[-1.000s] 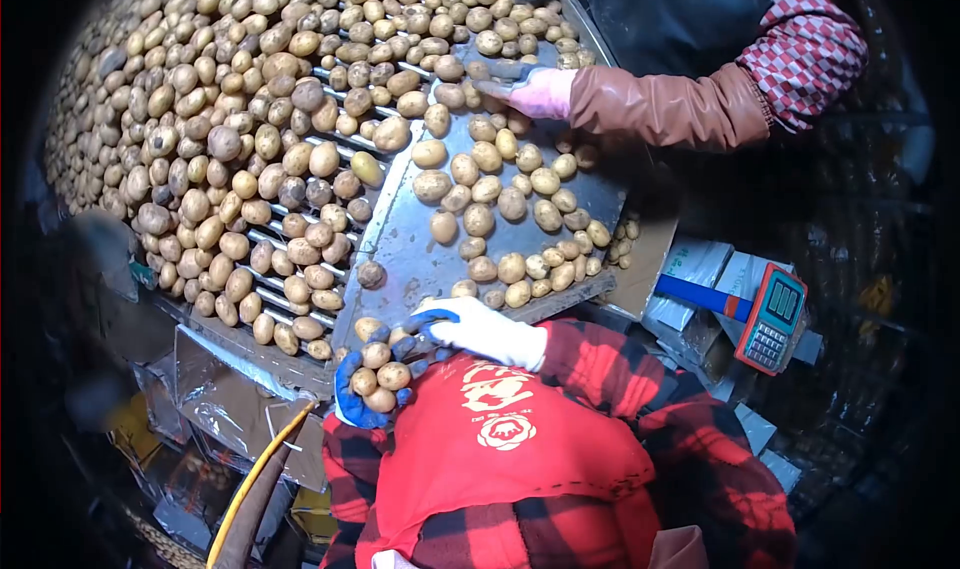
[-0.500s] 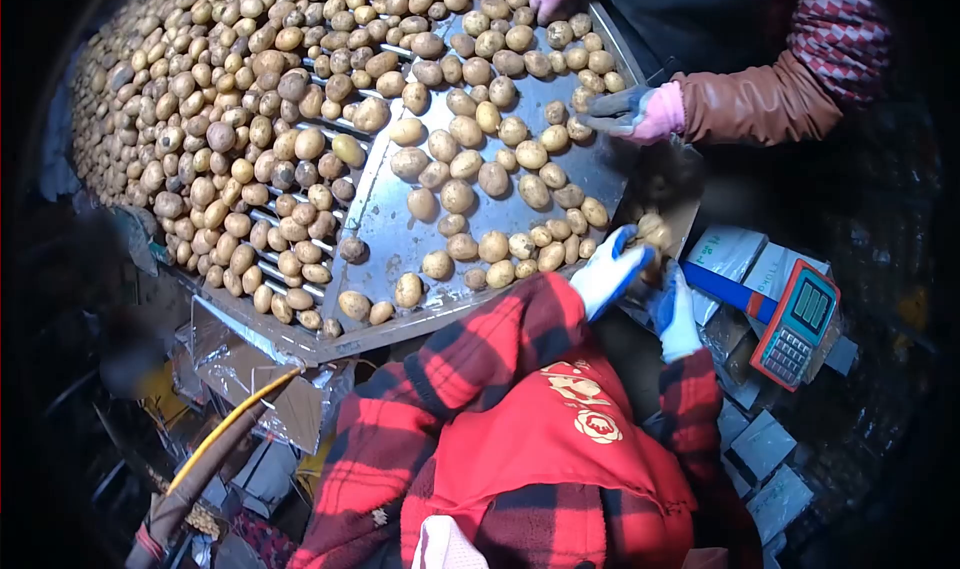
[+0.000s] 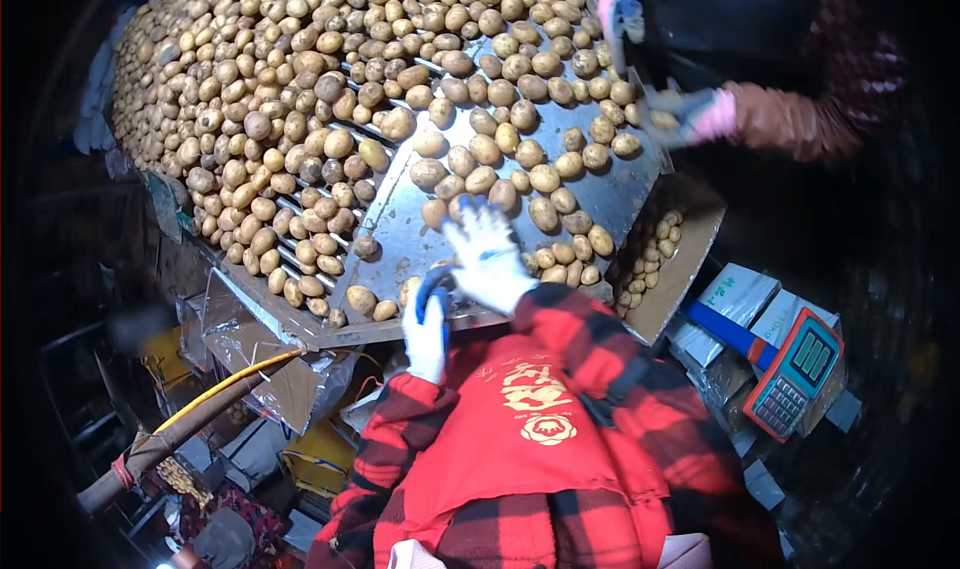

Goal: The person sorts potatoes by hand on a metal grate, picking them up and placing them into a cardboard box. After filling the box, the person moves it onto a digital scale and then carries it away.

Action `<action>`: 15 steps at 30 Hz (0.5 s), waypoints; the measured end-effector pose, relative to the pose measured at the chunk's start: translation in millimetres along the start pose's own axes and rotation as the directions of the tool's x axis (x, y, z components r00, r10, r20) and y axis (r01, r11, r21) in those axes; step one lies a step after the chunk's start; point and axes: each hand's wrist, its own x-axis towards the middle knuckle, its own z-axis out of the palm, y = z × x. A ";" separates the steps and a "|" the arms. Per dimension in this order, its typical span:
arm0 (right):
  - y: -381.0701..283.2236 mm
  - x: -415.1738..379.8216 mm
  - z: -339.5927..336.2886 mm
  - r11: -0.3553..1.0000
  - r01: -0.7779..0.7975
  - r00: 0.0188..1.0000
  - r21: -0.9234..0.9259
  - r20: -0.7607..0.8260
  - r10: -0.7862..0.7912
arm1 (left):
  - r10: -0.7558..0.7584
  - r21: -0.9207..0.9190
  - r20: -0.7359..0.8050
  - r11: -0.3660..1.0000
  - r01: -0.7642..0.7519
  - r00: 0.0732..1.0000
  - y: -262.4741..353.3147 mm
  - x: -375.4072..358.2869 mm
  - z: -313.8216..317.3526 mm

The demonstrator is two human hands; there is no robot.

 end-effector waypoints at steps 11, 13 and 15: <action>22.6 18.8 -52.3 0.988 0.103 0.986 0.114 -0.145 -0.086 | 0.145 0.191 -0.235 0.977 -0.100 0.961 -19.1 36.2 -90.7; 20.2 56.0 -56.1 0.987 0.146 0.980 0.069 -0.148 -0.135 | 0.317 0.354 -0.134 0.900 -0.253 0.939 -8.2 58.1 -90.0; 9.6 98.3 -57.6 0.973 0.227 0.967 0.044 -0.130 -0.219 | 0.432 0.491 -0.093 0.804 -0.336 0.897 15.6 89.4 -88.9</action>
